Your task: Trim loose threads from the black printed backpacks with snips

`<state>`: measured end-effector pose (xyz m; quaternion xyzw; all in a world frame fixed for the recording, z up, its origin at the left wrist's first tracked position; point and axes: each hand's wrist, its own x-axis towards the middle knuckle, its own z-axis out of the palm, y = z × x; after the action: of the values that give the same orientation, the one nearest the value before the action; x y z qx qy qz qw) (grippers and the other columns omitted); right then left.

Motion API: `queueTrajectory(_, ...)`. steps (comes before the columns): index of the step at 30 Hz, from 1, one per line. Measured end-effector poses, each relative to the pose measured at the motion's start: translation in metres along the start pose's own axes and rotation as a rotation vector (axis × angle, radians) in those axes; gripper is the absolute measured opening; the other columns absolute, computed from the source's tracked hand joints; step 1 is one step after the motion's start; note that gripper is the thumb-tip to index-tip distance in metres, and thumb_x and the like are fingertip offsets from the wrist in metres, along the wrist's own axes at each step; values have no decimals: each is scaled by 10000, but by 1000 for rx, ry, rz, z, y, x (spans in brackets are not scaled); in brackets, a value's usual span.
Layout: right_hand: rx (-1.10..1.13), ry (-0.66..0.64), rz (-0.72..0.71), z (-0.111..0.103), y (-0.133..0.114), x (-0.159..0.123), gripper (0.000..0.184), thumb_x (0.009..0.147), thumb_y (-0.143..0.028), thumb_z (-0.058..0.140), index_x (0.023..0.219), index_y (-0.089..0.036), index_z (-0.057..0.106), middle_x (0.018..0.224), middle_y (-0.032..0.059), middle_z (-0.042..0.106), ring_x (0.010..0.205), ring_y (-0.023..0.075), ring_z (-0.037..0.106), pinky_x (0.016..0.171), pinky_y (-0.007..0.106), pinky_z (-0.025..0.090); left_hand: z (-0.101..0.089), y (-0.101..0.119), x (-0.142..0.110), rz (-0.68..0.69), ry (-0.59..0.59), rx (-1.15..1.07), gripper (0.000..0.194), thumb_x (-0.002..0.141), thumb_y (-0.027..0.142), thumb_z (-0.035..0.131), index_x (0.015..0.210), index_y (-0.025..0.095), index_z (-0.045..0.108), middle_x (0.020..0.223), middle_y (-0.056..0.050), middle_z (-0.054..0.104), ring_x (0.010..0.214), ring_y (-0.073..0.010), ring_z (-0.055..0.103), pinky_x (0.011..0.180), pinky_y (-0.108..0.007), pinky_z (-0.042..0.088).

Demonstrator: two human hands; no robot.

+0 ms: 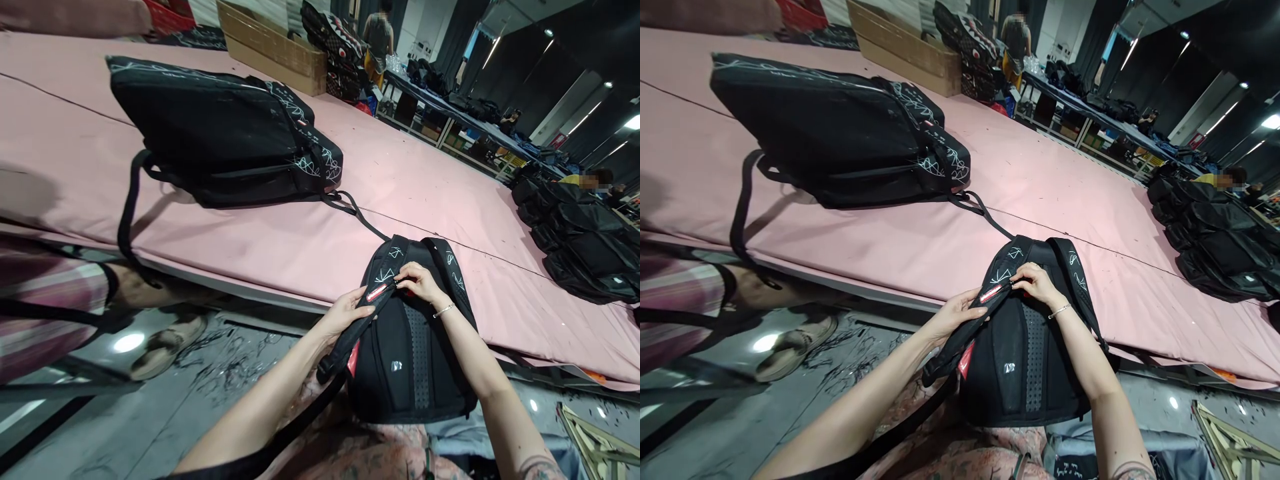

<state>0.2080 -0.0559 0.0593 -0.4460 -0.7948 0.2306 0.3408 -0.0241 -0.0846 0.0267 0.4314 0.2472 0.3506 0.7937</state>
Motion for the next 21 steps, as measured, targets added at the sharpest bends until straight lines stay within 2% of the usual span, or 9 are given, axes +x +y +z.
queueTrajectory(4, -21, -47, -39, 1, -4, 2, 218, 743, -404, 653, 818, -201, 682, 817, 58, 624, 833, 188, 563, 804, 348, 449, 1, 0, 3, 26, 8, 44, 518, 638, 255, 722, 1122, 153, 568, 973, -41, 629, 778, -143, 557, 682, -234, 435)
queueTrajectory(10, -88, -119, -168, 5, -17, 8, 218, 778, -392, 614, 852, -196, 671, 815, 53, 627, 830, 179, 557, 802, 343, 445, 8, 3, 3, 56, 36, 111, 492, 629, 268, 716, 1083, 135, 579, 943, -43, 629, 808, -165, 557, 704, -249, 438)
queueTrajectory(15, -153, -107, -241, 5, -25, 6, 209, 792, -375, 603, 875, -191, 657, 809, 46, 611, 810, 168, 550, 776, 332, 446, 13, 7, 1, 62, 50, 136, 495, 626, 275, 711, 1079, 132, 574, 919, -36, 629, 803, -167, 567, 731, -277, 453)
queueTrajectory(21, -218, -54, -220, 7, -32, -6, 170, 821, -332, 587, 896, -190, 643, 818, 49, 606, 817, 168, 550, 768, 328, 450, 18, 4, 5, 92, 71, 163, 513, 637, 268, 697, 1112, 134, 559, 1004, -62, 632, 905, -203, 578, 783, -311, 466)
